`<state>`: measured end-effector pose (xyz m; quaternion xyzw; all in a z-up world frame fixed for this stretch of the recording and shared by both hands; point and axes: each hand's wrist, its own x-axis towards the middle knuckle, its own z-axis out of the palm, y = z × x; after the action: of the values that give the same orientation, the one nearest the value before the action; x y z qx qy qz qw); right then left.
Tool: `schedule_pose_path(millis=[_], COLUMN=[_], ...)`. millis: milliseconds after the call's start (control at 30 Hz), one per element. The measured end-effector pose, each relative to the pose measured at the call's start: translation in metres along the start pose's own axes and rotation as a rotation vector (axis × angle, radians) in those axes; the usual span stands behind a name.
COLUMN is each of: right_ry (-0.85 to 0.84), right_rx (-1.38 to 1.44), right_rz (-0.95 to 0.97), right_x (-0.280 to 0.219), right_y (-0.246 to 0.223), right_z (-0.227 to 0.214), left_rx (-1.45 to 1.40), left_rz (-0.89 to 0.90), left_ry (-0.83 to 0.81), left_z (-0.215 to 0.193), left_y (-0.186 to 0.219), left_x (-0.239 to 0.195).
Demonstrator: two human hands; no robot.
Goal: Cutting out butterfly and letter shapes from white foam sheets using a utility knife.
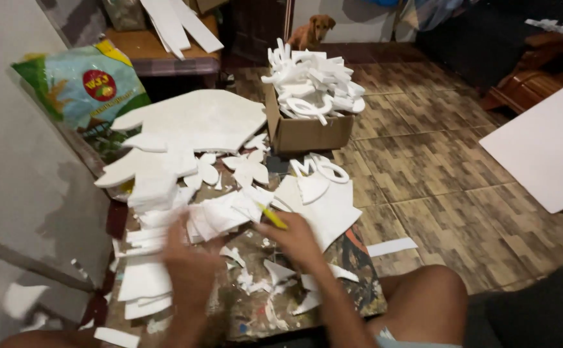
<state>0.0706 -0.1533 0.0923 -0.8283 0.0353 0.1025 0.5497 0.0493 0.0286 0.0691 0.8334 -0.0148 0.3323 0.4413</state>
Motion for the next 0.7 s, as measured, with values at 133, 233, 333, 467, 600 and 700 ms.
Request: schedule_pose_path(millis=[133,233,333,467,600,700], right_ry=[-0.131,-0.295,-0.371,-0.344,-0.236,-0.199], right_rx=[-0.471,-0.38,-0.663,-0.765,-0.792,-0.91], right_rz=[0.188,0.185,0.186,0.252,0.189,0.045], right_x=[-0.035,-0.052,-0.052,-0.059,-0.061,-0.044], right_y=[0.022,0.042,0.07,0.048,0.049,0.081], right_z=[-0.071,-0.088,-0.086,-0.068,-0.065,-0.068], left_rx=[0.244,0.428,0.495,0.379,0.318,0.253], left_rz=[0.087,0.215,0.25,0.305,0.342,0.146], left_ry=[-0.648,-0.988,-1.058,-0.842,-0.641,-0.582], left_z=[0.047,0.069,0.075,0.077,0.079,0.08], left_y=[0.03,0.006,-0.01,-0.032,-0.04,-0.026], left_x=[-0.046,-0.069,-0.072,-0.073,-0.079,-0.077])
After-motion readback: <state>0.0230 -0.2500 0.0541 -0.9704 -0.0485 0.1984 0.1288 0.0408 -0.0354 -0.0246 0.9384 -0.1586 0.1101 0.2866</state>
